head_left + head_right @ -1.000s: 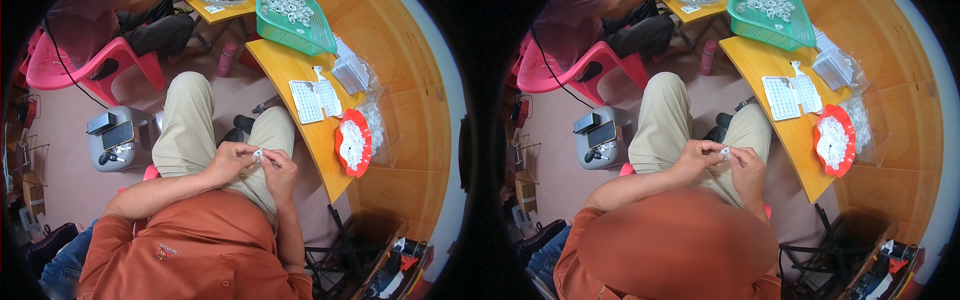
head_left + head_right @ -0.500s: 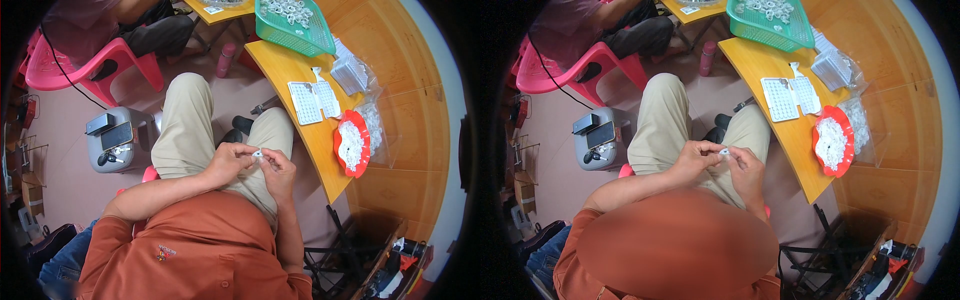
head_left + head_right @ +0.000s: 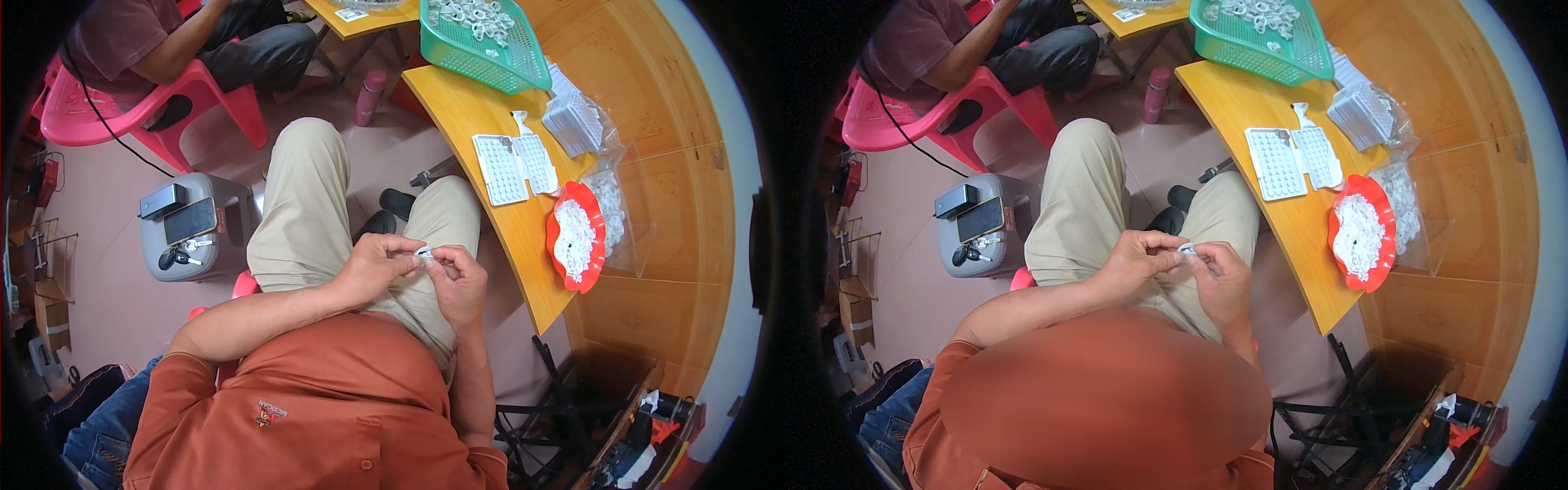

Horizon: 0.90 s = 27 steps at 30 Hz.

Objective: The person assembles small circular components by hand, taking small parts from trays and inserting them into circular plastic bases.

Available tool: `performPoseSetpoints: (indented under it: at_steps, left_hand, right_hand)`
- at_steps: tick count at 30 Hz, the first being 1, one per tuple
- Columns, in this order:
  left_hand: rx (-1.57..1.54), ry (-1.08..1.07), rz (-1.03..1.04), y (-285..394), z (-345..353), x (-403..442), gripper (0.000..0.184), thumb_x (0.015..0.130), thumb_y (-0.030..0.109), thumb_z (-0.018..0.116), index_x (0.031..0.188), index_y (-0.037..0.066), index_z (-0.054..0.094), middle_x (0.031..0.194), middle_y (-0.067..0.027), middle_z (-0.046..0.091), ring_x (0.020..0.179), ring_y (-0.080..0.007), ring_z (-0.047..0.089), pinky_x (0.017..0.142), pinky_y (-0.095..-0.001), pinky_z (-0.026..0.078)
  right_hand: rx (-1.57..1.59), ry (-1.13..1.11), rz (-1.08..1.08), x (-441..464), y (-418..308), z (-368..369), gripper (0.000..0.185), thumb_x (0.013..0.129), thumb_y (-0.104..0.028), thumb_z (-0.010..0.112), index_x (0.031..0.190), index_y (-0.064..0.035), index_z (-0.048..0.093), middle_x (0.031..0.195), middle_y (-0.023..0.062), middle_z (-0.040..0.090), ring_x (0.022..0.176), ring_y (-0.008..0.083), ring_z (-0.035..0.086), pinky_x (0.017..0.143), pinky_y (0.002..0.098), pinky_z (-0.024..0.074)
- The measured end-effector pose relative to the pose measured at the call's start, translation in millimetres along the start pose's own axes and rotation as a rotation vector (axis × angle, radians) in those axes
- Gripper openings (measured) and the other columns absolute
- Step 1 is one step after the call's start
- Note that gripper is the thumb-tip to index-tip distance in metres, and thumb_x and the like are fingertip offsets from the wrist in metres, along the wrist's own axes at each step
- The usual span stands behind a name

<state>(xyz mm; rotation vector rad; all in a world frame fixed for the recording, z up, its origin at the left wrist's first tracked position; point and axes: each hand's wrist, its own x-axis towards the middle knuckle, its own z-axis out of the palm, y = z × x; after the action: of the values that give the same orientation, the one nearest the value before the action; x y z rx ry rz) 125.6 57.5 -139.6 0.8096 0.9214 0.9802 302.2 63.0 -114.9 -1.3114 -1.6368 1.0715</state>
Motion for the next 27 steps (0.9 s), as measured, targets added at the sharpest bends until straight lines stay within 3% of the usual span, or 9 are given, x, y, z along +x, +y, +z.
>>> performPoseSetpoints:
  at_steps: [6,12,27]
  left_hand:
    - [-0.037,-0.007,-0.019,4.0,1.7,-0.8,0.025,0.091,0.007,0.067,0.113,-0.005,0.067,0.094,-0.0034,0.070,0.077,-0.0059,0.060,0.070,-0.0197,0.050]
    - [-0.135,0.030,-0.061,2.3,2.3,0.3,0.026,0.091,0.007,0.067,0.114,-0.005,0.066,0.100,-0.0062,0.070,0.081,-0.0068,0.062,0.073,-0.0201,0.052]
    - [-0.197,0.071,-0.116,8.5,3.1,-0.7,0.028,0.091,0.006,0.067,0.116,-0.006,0.064,0.101,-0.0077,0.069,0.081,-0.0082,0.064,0.074,-0.0197,0.053]
  right_hand:
    - [0.102,-0.029,0.199,-3.0,7.9,-6.8,0.011,0.088,0.002,0.066,0.099,0.0053,0.065,0.098,0.0075,0.065,0.089,0.0096,0.062,0.073,0.0234,0.0516]
    - [0.018,-0.034,0.047,-0.7,0.3,-3.1,0.015,0.090,0.000,0.064,0.104,0.0065,0.065,0.099,0.0075,0.065,0.091,0.0100,0.061,0.078,0.0234,0.0497]
    - [0.469,0.065,0.284,-3.7,20.3,-5.4,0.020,0.091,-0.002,0.066,0.107,0.0088,0.063,0.095,0.0125,0.070,0.082,0.0149,0.068,0.076,0.0266,0.0580]
